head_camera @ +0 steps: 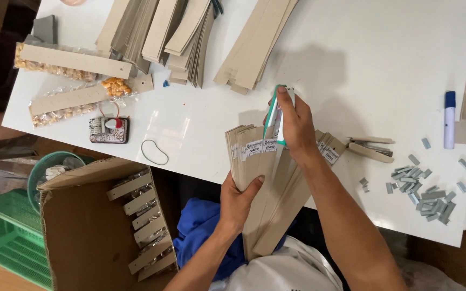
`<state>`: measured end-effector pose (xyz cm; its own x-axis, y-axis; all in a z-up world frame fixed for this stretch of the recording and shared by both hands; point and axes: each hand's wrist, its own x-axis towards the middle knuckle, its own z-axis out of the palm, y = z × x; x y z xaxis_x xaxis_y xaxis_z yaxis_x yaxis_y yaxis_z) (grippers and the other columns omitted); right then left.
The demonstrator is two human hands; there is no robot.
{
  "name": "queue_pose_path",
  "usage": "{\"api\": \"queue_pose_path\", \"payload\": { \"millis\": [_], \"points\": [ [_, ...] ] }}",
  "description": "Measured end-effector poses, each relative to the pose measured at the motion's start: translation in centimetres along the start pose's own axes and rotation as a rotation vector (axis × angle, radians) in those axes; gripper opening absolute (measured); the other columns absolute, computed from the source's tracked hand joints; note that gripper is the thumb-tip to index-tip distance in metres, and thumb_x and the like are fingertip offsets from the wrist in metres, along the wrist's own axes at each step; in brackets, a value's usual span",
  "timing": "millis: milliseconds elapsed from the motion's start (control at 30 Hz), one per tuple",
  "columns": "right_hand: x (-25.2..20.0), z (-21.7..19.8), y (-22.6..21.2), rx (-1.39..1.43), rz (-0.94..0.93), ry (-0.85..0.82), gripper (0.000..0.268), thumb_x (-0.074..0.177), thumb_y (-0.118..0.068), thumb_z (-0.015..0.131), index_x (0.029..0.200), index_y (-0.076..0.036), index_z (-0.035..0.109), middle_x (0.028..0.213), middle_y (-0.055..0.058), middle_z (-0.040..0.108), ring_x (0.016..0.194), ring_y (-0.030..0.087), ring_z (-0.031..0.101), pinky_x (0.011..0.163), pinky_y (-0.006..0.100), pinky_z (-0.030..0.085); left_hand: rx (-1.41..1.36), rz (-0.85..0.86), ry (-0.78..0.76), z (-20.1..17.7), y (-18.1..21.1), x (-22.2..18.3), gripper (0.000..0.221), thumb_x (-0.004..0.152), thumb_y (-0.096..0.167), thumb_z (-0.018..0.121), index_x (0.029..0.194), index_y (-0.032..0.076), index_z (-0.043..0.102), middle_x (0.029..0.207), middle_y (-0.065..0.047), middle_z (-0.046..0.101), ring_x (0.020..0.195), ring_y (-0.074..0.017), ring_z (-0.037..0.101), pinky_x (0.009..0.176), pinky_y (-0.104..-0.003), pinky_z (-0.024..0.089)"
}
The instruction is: The person is gathering cardboard headers, aligning them into stacks, and stapling them together for packaging.
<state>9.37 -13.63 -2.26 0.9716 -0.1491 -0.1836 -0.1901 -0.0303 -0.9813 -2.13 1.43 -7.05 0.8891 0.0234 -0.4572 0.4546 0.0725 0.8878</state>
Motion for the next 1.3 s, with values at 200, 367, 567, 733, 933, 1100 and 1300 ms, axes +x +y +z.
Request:
{"api": "queue_pose_path", "payload": {
  "millis": [200, 367, 567, 733, 933, 1100, 1300],
  "points": [
    [2.8, -0.9, 6.5, -0.037, -0.031, 0.022, 0.052, 0.107, -0.060, 0.048, 0.100, -0.011, 0.061, 0.081, 0.011, 0.064, 0.084, 0.021, 0.064, 0.095, 0.049, 0.051, 0.006, -0.014, -0.019, 0.1, -0.7, -0.1, 0.043, 0.089, 0.022, 0.081, 0.126, 0.007, 0.067, 0.109, -0.009, 0.077, 0.098, -0.0152, 0.062, 0.088, -0.040, 0.056],
    [2.8, -1.4, 6.7, -0.121, 0.081, 0.109, 0.070, 0.101, -0.073, 0.046, 0.117, -0.007, 0.063, 0.104, 0.015, 0.062, 0.112, 0.033, 0.061, 0.108, 0.057, 0.037, -0.078, -0.059, -0.147, -0.2, -0.3, -0.5, 0.039, 0.100, 0.027, 0.067, 0.134, 0.006, 0.065, 0.112, -0.011, 0.075, 0.098, -0.0186, 0.064, 0.091, -0.043, 0.057],
    [-1.2, 0.4, -4.6, -0.108, 0.086, 0.054, 0.103, 0.097, -0.075, 0.045, 0.155, 0.009, 0.030, 0.156, 0.034, 0.034, 0.150, 0.046, 0.028, 0.121, 0.062, 0.016, -0.039, -0.001, -0.050, -0.4, 0.0, -0.1, 0.037, 0.093, 0.022, 0.077, 0.125, 0.006, 0.069, 0.105, -0.009, 0.077, 0.095, -0.0154, 0.063, 0.085, -0.040, 0.057],
    [-1.5, 0.7, -2.4, -0.121, -0.077, -0.024, 0.057, 0.106, -0.062, 0.040, 0.105, -0.009, 0.061, 0.087, 0.005, 0.052, 0.093, 0.022, 0.057, 0.098, 0.048, 0.044, -0.044, 0.008, -0.019, 0.1, 0.1, -0.2, 0.040, 0.089, 0.021, 0.081, 0.124, 0.006, 0.068, 0.106, -0.009, 0.077, 0.095, -0.0149, 0.062, 0.086, -0.040, 0.057],
    [1.1, -0.1, 3.0, -0.114, -0.083, 0.013, 0.050, 0.109, -0.059, 0.044, 0.094, -0.014, 0.059, 0.081, 0.000, 0.048, 0.089, 0.017, 0.053, 0.098, 0.046, 0.044, -0.031, -0.002, -0.079, -0.2, -0.6, -0.5, 0.043, 0.093, 0.026, 0.078, 0.130, 0.008, 0.067, 0.110, -0.009, 0.077, 0.097, -0.0145, 0.062, 0.088, -0.040, 0.057],
    [0.3, -0.3, 0.2, -0.134, -0.042, 0.042, 0.050, 0.108, -0.061, 0.044, 0.093, -0.015, 0.058, 0.079, -0.001, 0.048, 0.086, 0.017, 0.053, 0.095, 0.044, 0.045, -0.066, -0.023, -0.193, -1.0, -0.3, -0.2, 0.040, 0.104, 0.032, 0.060, 0.138, 0.013, 0.064, 0.115, -0.006, 0.075, 0.099, -0.0138, 0.063, 0.092, -0.040, 0.057],
    [-0.8, 0.0, -1.7, -0.145, 0.079, 0.028, 0.097, 0.100, -0.071, 0.044, 0.151, 0.011, 0.034, 0.152, 0.034, 0.037, 0.148, 0.046, 0.029, 0.120, 0.064, 0.017, -0.023, 0.032, -0.016, -0.5, 0.1, -0.3, 0.036, 0.092, 0.024, 0.078, 0.123, 0.007, 0.070, 0.105, -0.009, 0.078, 0.095, -0.0141, 0.062, 0.084, -0.040, 0.057]
  ]
}}
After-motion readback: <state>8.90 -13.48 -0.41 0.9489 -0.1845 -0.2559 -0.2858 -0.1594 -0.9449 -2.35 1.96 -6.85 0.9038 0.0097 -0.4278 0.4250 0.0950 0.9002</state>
